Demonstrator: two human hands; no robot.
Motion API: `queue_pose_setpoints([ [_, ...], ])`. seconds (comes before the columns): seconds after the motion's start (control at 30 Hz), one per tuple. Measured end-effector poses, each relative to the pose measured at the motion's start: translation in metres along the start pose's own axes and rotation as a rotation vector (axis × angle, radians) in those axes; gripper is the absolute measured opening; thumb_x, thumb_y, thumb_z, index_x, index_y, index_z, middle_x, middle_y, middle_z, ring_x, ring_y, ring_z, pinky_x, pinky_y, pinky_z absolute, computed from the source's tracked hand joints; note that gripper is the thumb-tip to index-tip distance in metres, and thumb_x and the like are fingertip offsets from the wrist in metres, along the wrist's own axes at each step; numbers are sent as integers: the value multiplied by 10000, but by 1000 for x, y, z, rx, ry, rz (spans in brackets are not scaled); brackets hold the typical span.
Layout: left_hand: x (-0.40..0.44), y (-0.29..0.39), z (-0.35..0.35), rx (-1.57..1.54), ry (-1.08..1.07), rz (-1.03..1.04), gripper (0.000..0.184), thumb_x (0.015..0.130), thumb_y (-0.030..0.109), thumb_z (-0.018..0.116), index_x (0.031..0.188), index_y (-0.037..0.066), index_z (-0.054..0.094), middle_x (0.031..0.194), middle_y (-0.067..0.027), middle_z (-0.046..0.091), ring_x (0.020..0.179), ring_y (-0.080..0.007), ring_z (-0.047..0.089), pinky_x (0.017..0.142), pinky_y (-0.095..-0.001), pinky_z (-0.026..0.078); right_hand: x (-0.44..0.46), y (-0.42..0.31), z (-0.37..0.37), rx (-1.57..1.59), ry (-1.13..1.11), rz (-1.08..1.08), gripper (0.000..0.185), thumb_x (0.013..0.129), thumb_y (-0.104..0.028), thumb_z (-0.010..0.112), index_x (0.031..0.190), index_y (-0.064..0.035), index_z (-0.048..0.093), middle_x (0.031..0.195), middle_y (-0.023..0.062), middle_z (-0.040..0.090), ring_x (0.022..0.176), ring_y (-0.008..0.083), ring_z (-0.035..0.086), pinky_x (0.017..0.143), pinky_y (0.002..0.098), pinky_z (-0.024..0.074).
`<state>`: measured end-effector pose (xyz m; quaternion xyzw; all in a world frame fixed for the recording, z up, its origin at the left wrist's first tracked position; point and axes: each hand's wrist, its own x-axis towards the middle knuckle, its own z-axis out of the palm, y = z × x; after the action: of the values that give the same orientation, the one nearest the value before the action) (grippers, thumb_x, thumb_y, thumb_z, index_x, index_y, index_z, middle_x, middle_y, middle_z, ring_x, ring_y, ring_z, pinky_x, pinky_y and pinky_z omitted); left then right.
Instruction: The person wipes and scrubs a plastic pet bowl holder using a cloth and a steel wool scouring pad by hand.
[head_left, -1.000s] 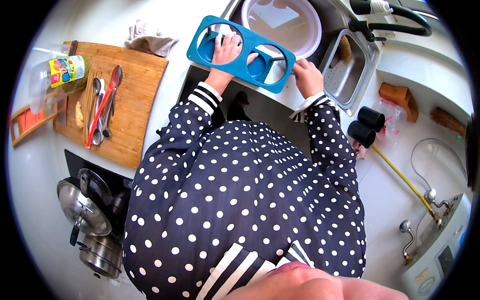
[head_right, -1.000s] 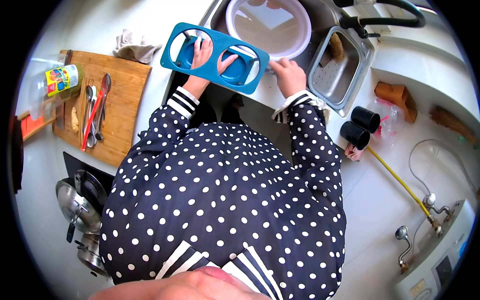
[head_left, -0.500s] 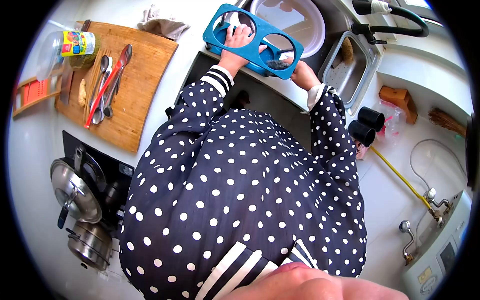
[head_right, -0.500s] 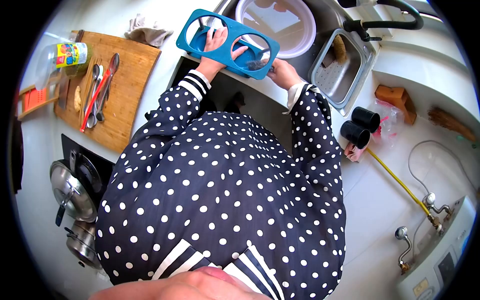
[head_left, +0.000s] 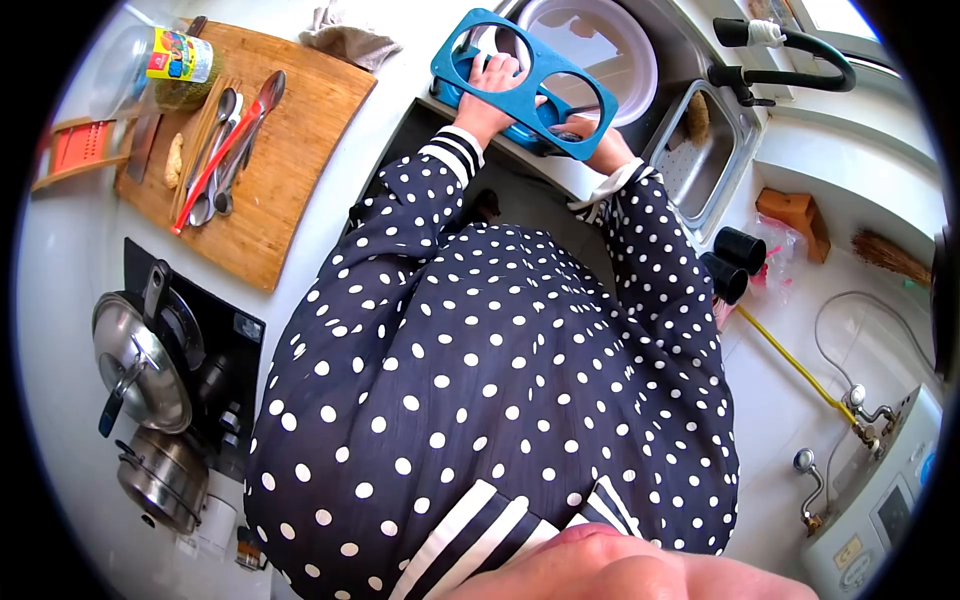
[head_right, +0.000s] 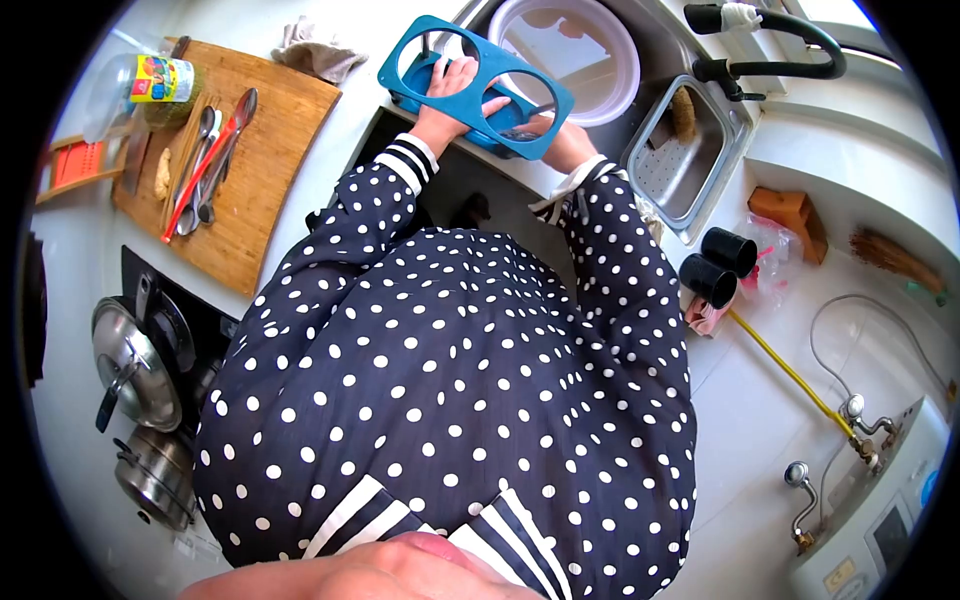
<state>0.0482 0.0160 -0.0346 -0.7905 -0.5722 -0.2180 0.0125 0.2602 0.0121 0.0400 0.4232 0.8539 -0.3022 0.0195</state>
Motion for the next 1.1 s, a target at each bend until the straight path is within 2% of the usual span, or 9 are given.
queue_pose_setpoints([
  [0.1,3,2,-3,14,-32,-6,496,867,569,515,1121,165,651,1227,-155,547,1202,-300,458,1070,-491,238,-5,1,-14,-47,-93,89,204,825,-184,642,1014,-157,715,916,111,666,868,288,637,770,362,494],
  [0.2,3,2,-2,13,-19,-5,494,866,569,514,1124,171,652,1230,-159,544,1198,-302,460,1074,-500,227,4,12,4,30,63,-56,197,831,-153,624,1008,-142,710,905,104,652,847,276,632,768,355,492],
  [0.27,1,1,-1,19,-14,2,495,867,571,512,1129,174,652,1233,-163,541,1199,-303,459,1074,-506,226,3,-1,-4,48,-21,70,207,824,-125,623,1014,-134,705,870,102,643,827,273,630,764,353,491],
  [0.4,5,1,-4,9,-70,-9,501,868,575,510,1142,179,648,1237,-166,536,1203,-303,456,1071,-514,232,6,3,9,147,101,-94,217,797,-100,648,1003,-130,707,840,87,641,811,268,637,745,349,499],
  [0.57,2,1,1,36,13,2,508,853,581,529,1097,157,663,1227,-158,543,1193,-291,463,1072,-492,231,5,-3,-1,-27,6,-49,197,805,-169,642,985,-168,722,847,85,649,829,280,635,729,364,498],
  [0.77,3,1,1,32,12,-3,555,852,597,517,1136,136,635,1235,-166,545,1198,-296,463,1071,-492,231,5,-3,14,83,30,-1,220,844,-174,594,1049,-150,670,954,101,651,932,300,621,825,378,484],
  [0.93,6,5,-11,-44,-60,-53,684,845,602,524,1185,10,565,1234,-162,542,1198,-303,464,1083,-491,226,-40,16,19,62,251,125,237,816,-160,629,1048,-147,678,947,128,667,864,331,638,755,398,504],
  [0.97,6,4,-11,-42,-44,-49,693,841,604,529,1185,4,560,1231,-161,542,1198,-304,464,1084,-488,225,-56,21,20,112,177,280,252,801,-154,655,1051,-124,672,964,145,663,852,347,633,747,393,502],
  [1.1,2,2,-2,-55,14,-18,706,837,613,532,1192,3,553,1228,-166,540,1196,-308,465,1088,-477,221,-109,-39,42,-56,518,215,329,750,-84,667,1077,-112,651,837,94,622,740,292,631,644,356,511],
])
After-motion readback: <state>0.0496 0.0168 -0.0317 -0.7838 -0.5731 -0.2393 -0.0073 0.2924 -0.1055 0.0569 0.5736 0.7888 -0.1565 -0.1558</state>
